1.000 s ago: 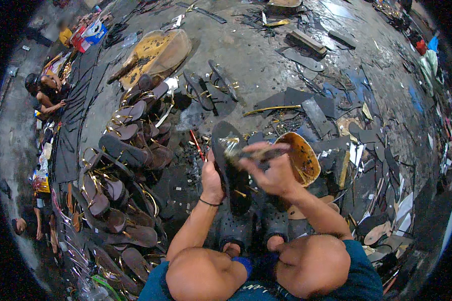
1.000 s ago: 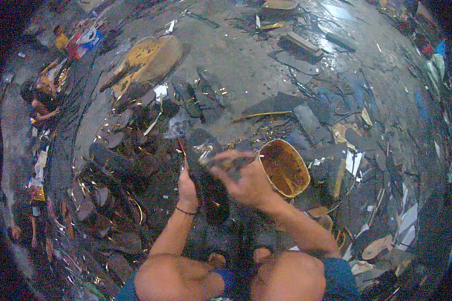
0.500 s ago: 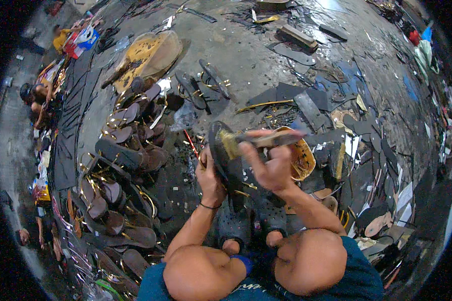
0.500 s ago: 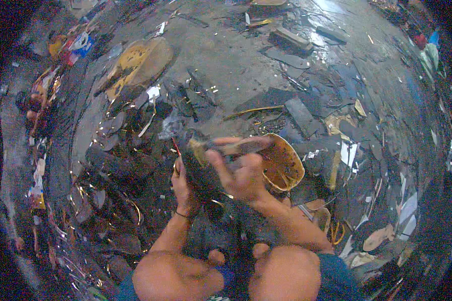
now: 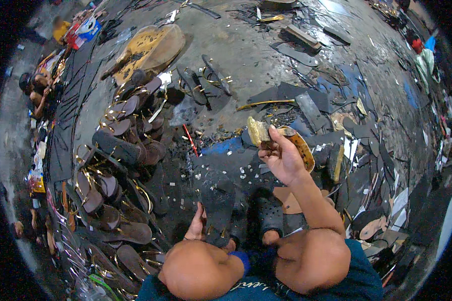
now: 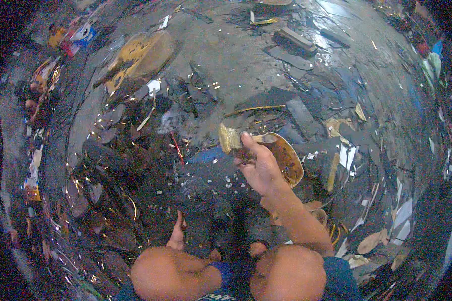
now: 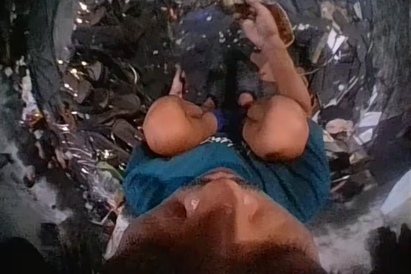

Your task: The person sits on the floor and assembles sandals by attaching gold straps to brown soles. They use a small tool to secure the straps and later apply a brown substance with a brush to the soles.

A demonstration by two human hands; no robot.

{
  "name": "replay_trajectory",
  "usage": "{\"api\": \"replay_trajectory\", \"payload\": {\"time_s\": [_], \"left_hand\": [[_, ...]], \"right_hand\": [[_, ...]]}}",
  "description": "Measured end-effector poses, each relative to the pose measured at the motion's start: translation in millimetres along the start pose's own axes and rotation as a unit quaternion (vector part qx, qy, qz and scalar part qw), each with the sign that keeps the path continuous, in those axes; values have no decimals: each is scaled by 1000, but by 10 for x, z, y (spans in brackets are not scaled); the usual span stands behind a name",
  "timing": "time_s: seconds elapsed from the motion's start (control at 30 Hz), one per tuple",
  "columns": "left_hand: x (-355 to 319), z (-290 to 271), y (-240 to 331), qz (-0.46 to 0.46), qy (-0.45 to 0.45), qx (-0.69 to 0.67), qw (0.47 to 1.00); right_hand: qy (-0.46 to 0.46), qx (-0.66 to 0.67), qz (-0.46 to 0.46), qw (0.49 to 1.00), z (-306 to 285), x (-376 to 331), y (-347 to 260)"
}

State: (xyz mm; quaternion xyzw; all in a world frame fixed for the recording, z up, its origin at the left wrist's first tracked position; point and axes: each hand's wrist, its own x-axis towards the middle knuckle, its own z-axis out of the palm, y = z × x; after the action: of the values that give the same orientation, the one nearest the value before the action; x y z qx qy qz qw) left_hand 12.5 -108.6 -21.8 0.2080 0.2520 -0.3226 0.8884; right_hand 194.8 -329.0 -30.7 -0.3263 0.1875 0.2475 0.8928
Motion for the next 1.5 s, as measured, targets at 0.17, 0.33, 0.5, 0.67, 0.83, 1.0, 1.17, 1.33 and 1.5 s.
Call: {"api": "replay_trajectory", "payload": {"time_s": [0.17,0.33,0.5,0.67,0.83,1.0,1.17,1.33,1.5], "left_hand": [[496,44,474,146,42,38,988],[1142,317,947,265,40,22,963],[1095,489,1033,334,70,31,939],[1124,473,933,140,-5,-12,990],[1173,500,938,315,0,-11,949],[1101,438,1070,320,14,-8,947],[1235,114,973,330,37,33,943],[1070,528,1014,307,-6,-15,952],[1183,406,875,96,100,-77,987]], "right_hand": [[-13,-151,-60,987,296,14,218],[-56,-500,-401,765,562,-143,473],[-28,-543,-374,752,330,97,236],[-197,-482,-311,795,678,-241,443],[-14,-527,-291,798,653,4,236],[-35,-575,-443,687,352,69,338],[-18,-511,-457,728,380,95,239],[76,-545,-357,755,-101,343,286],[-214,-486,-323,783,680,-355,580]]}}
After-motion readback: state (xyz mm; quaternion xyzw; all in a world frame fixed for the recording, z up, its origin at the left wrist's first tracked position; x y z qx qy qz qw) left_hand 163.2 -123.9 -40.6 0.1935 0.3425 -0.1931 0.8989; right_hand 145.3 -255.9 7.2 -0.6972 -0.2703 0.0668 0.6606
